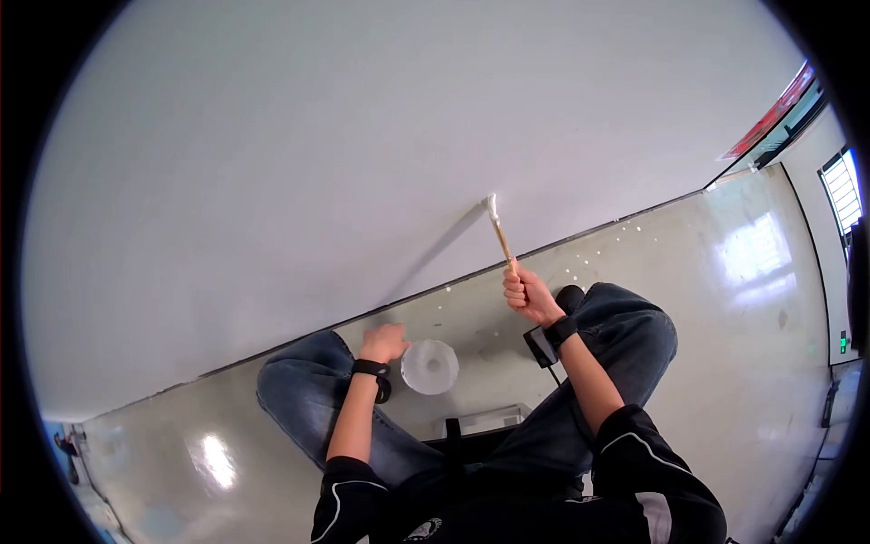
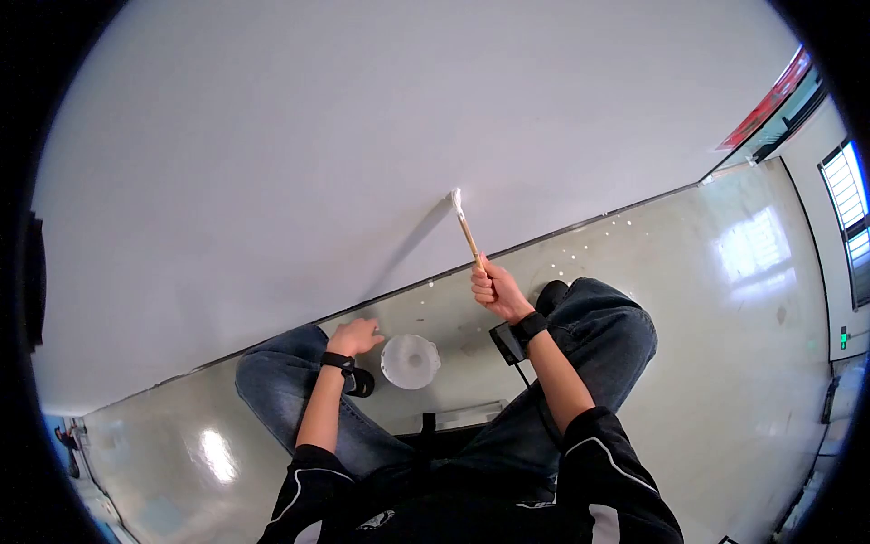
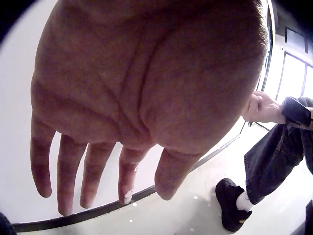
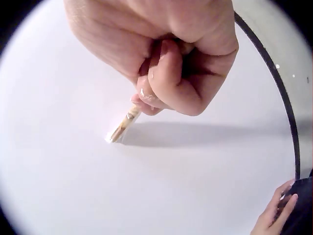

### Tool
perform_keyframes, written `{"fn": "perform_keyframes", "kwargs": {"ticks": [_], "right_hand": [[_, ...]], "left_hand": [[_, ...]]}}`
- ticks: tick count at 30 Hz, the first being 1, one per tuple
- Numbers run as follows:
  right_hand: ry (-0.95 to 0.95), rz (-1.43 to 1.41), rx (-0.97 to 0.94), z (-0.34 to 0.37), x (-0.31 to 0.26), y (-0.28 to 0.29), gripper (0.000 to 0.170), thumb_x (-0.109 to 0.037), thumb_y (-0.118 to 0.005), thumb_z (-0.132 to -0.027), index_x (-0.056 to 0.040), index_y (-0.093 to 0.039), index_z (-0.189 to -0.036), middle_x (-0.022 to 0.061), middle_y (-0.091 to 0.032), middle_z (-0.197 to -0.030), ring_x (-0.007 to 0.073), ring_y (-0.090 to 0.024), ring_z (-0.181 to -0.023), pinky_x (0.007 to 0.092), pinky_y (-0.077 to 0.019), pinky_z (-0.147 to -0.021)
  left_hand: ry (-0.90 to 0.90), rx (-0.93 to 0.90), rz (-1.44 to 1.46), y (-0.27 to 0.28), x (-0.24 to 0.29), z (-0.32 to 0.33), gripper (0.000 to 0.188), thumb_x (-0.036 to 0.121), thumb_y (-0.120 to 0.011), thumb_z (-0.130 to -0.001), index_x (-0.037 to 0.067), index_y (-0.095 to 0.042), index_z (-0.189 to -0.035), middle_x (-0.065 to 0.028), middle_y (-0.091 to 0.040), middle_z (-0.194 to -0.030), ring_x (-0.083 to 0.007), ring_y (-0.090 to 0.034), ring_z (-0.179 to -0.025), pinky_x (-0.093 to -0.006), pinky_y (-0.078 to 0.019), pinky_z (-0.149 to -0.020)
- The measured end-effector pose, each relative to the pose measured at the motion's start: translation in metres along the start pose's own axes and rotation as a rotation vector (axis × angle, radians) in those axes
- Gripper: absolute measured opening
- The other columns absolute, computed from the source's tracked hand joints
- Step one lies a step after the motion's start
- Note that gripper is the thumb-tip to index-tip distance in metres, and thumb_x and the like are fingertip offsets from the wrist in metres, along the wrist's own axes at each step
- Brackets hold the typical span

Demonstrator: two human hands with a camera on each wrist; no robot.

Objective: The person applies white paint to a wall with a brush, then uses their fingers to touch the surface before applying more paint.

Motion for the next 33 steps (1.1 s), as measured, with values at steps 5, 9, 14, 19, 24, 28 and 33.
{"fn": "perform_keyframes", "kwargs": {"ticks": [5, 9, 14, 19, 24, 28, 33], "right_hand": [[-0.010, -0.015, 0.041, -0.001, 0.002, 0.002, 0.041, -0.041, -0.033, -0.099, -0.0128, -0.037, -0.070, -0.0075, -0.023, -0.056, 0.0040, -0.018, -0.044, 0.0193, -0.0175, -0.038], [-0.026, -0.032, 0.042, 0.000, 0.005, 0.006, 0.041, -0.042, -0.034, -0.099, -0.0127, -0.038, -0.071, -0.0075, -0.024, -0.056, 0.0040, -0.018, -0.044, 0.0188, -0.0181, -0.038], [-0.028, -0.029, 0.110, 0.001, 0.008, 0.017, 0.041, -0.042, -0.034, -0.098, -0.0124, -0.040, -0.072, -0.0077, -0.025, -0.056, 0.0039, -0.019, -0.044, 0.0187, -0.0184, -0.038], [0.008, 0.018, 0.174, -0.002, 0.012, 0.037, 0.039, -0.042, -0.039, -0.097, -0.0124, -0.041, -0.073, -0.0079, -0.027, -0.055, 0.0043, -0.021, -0.044, 0.0198, -0.0192, -0.038], [-0.032, -0.102, 0.272, -0.002, 0.024, 0.053, 0.037, -0.040, -0.039, -0.098, -0.0123, -0.040, -0.074, -0.0078, -0.027, -0.056, 0.0050, -0.022, -0.044, 0.0203, -0.0196, -0.039], [-0.111, -0.437, 0.446, -0.004, 0.042, 0.083, 0.037, -0.038, -0.037, -0.099, -0.0114, -0.040, -0.074, -0.0073, -0.026, -0.056, 0.0055, -0.021, -0.044, 0.0205, -0.0194, -0.039], [-0.126, -0.221, 0.429, -0.009, 0.037, 0.077, 0.038, -0.040, -0.037, -0.098, -0.0106, -0.039, -0.074, -0.0069, -0.025, -0.055, 0.0062, -0.020, -0.043, 0.0222, -0.0186, -0.038]], "left_hand": [[-0.016, -0.013, 0.014, 0.000, 0.001, 0.000, 0.040, 0.042, -0.054, -0.086, 0.011, -0.056, -0.112, -0.0129, -0.059, -0.110, -0.0307, -0.056, -0.104, -0.0440, -0.0451, -0.086], [-0.018, -0.013, 0.021, 0.000, 0.000, -0.001, 0.040, 0.042, -0.054, -0.086, 0.011, -0.055, -0.112, -0.0128, -0.060, -0.110, -0.0307, -0.056, -0.105, -0.0439, -0.0449, -0.086], [-0.007, -0.035, -0.002, 0.001, 0.003, 0.000, 0.041, 0.042, -0.054, -0.086, 0.012, -0.055, -0.114, -0.0122, -0.060, -0.111, -0.0302, -0.056, -0.105, -0.0447, -0.0437, -0.087], [-0.018, 0.053, 0.062, 0.000, 0.001, -0.003, 0.041, 0.040, -0.060, -0.082, 0.009, -0.060, -0.107, -0.0135, -0.064, -0.104, -0.0315, -0.060, -0.099, -0.0489, -0.0422, -0.087], [-0.018, 0.060, 0.046, -0.001, 0.002, -0.004, 0.041, 0.041, -0.059, -0.081, 0.009, -0.060, -0.107, -0.0138, -0.064, -0.103, -0.0324, -0.061, -0.098, -0.0488, -0.0423, -0.087], [-0.010, 0.048, 0.045, -0.002, 0.002, -0.003, 0.041, 0.041, -0.059, -0.082, 0.009, -0.059, -0.106, -0.0141, -0.065, -0.102, -0.0331, -0.061, -0.097, -0.0486, -0.0430, -0.086], [-0.016, 0.056, 0.040, 0.002, 0.002, -0.002, 0.039, 0.040, -0.059, -0.083, 0.008, -0.059, -0.106, -0.0143, -0.065, -0.102, -0.0334, -0.061, -0.097, -0.0484, -0.0436, -0.086]]}}
Point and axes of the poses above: each hand's wrist, its own z-axis away from the middle knuckle, its own y-axis out of the back of the hand, x = y × z, the point moved 6 cm from there along -z, towards the middle knuckle
